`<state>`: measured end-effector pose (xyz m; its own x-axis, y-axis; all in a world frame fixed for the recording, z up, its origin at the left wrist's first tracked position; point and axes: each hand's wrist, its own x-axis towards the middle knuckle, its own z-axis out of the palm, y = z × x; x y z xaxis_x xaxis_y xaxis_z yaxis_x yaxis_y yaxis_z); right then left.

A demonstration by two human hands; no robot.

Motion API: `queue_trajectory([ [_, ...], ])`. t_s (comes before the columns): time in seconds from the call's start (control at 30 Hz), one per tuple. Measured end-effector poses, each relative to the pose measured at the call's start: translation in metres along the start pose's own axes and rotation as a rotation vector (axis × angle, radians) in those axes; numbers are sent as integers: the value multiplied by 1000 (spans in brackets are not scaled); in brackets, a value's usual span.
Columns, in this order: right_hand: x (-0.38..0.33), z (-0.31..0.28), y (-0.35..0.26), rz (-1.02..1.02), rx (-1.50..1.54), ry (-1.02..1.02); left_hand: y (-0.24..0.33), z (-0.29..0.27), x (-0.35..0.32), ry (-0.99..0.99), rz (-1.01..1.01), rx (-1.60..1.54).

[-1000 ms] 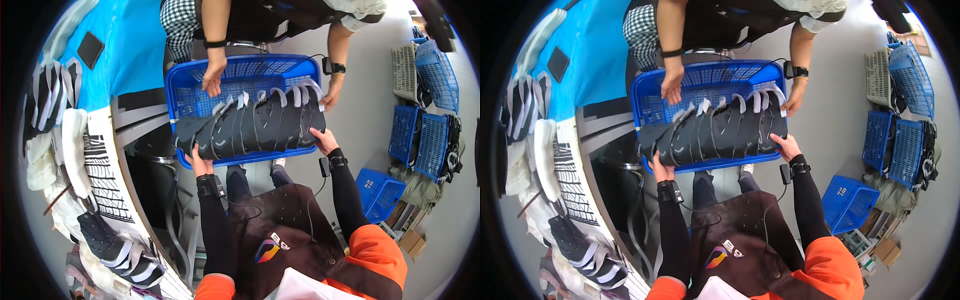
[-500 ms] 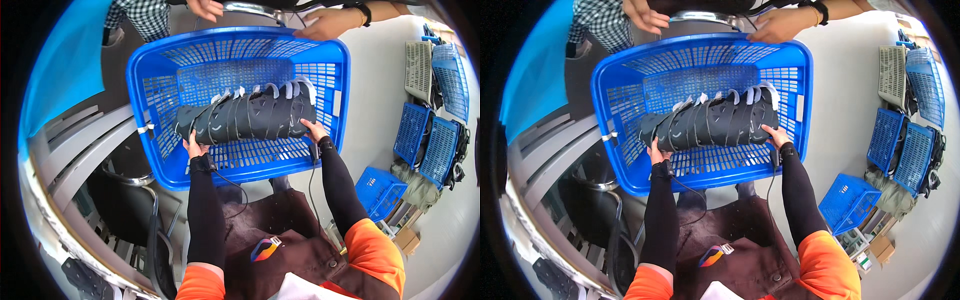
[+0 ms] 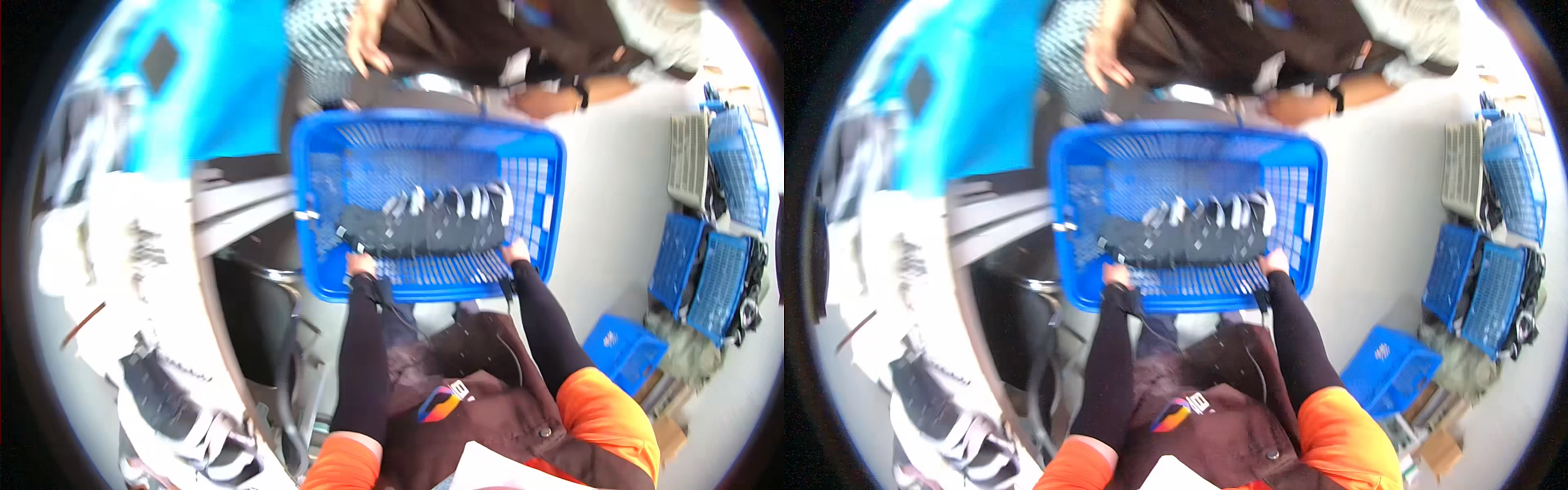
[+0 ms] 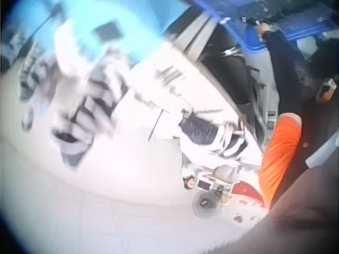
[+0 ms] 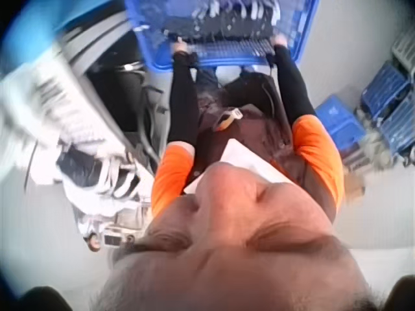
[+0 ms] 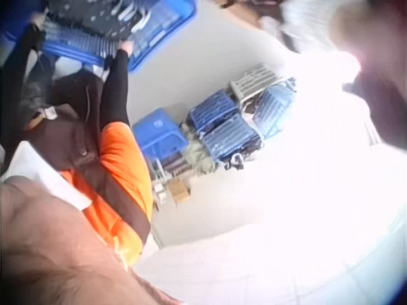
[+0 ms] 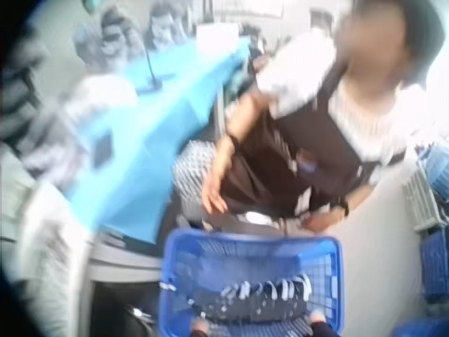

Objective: The person collects shoe uppers from a table, stacks them into a blue plastic basket, carries the basket to a storage area, and then retrieves a white bag and returns to a workstation to handle more shoe components.

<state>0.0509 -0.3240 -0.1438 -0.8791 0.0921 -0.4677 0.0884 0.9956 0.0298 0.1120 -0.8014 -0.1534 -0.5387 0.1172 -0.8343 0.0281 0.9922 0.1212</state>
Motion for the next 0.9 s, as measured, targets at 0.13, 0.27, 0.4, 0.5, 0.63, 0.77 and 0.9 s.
queue_trajectory([
  [0.13, -236, -204, -114, -28, 447, -246, 11, -24, -371, 309, -683, -1965],
  [0.27, -395, -419, -131, -333, 725, -292, 90, -171, -669, 645, -407, -2020],
  [0.4, -527, -625, -264, -446, 1257, -388, 28, -258, -900, 1119, -59, -1822],
  [0.5, -607, -778, -374, -1032, 1090, 130, -32, -306, -1029, 1637, -47, -1876],
  [0.63, -715, -973, -538, -1403, 1023, 496, -216, -308, -1038, 1537, 21, -2142],
  [0.77, -756, -1046, -762, -1504, 953, 505, -404, -303, -984, 1349, 101, -2452],
  [0.9, -685, -1053, -942, -1434, 596, 644, -478, -385, -981, 1537, 212, -2319],
])
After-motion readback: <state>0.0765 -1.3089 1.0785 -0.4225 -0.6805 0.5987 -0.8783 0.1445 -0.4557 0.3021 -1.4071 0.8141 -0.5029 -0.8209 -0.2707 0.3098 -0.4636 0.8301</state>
